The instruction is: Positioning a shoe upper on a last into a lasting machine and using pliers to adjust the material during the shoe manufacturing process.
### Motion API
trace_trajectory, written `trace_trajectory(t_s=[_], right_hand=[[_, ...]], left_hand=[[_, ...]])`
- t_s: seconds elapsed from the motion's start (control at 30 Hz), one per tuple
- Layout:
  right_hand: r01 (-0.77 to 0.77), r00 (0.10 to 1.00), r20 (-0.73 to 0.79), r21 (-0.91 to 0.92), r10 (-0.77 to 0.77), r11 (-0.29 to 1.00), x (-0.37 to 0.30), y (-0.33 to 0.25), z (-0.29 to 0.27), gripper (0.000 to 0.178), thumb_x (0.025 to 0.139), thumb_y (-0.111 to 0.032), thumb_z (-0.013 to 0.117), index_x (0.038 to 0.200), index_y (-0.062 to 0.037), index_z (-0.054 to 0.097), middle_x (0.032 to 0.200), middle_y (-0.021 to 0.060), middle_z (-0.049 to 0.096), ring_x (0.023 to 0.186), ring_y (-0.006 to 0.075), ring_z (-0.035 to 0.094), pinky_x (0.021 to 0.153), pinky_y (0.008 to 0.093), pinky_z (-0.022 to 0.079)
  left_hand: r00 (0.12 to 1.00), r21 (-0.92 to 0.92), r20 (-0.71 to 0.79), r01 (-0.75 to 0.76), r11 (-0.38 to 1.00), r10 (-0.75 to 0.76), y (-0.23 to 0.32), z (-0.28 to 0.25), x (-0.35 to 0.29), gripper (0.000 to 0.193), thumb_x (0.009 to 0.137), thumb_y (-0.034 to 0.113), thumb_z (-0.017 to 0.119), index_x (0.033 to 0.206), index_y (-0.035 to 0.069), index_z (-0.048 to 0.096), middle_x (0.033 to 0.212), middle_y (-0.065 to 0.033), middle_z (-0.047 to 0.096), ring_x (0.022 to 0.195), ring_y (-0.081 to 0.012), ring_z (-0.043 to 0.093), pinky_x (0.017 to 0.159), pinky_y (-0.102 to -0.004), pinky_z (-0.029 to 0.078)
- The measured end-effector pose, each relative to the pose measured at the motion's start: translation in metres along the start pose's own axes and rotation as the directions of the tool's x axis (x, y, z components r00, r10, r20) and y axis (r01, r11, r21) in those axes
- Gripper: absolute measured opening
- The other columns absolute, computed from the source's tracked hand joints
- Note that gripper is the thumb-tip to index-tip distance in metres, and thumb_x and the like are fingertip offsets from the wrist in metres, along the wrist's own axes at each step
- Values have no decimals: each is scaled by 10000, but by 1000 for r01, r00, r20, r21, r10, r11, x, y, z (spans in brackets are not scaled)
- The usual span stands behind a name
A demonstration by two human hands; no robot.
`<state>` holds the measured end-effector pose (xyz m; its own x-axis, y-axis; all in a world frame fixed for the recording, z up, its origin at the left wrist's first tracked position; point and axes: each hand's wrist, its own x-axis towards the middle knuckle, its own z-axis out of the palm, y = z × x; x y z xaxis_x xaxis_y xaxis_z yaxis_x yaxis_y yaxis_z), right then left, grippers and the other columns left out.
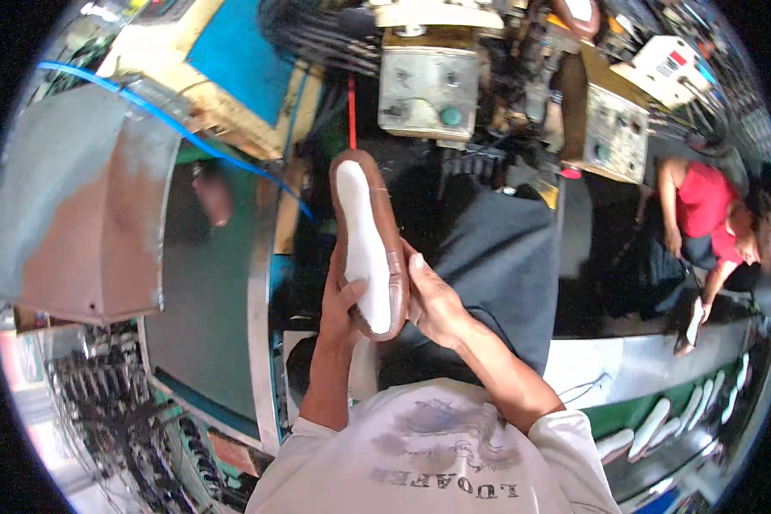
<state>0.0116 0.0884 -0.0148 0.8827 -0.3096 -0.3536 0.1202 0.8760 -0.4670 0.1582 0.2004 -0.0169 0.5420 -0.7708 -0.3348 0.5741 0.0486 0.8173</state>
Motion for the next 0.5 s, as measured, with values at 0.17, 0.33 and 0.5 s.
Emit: trace_trajectory(t_s=[0.17, 0.33, 0.5], right_hand=[[375, 861, -199, -371, -468, 849, -40, -14, -18, 711, 1191, -434, 505, 1715, 15, 334, 1680, 167, 489, 1536, 248, 455, 1265, 406, 382], [282, 850, -323, -387, -415, 878, -46, -19, -45, 592, 1188, -440, 517, 1604, -19, 507, 1441, 152, 696, 1343, 247, 645, 1166, 393, 494], [191, 931, -302, -74, -204, 979, -32, -13, -23, 604, 1163, -477, 573, 1584, -46, 532, 1450, 89, 669, 1219, 204, 676, 1077, 360, 548]], left_hand=[[967, 52, 253, -44, 998, 30, -18, 71, 1, 1062, 889, 82, 724, 1774, 56, 138, 1720, -158, 383, 1565, -295, 432, 1293, -447, 363], [916, 302, 362, -290, 908, 172, -28, 85, 9, 1049, 939, 23, 701, 1772, 48, 64, 1750, -175, 315, 1619, -295, 347, 1303, -438, 335], [966, 272, 199, -216, 938, 165, -23, 65, -4, 1019, 939, 21, 690, 1775, 69, 109, 1726, -178, 359, 1569, -317, 419, 1286, -458, 370]])
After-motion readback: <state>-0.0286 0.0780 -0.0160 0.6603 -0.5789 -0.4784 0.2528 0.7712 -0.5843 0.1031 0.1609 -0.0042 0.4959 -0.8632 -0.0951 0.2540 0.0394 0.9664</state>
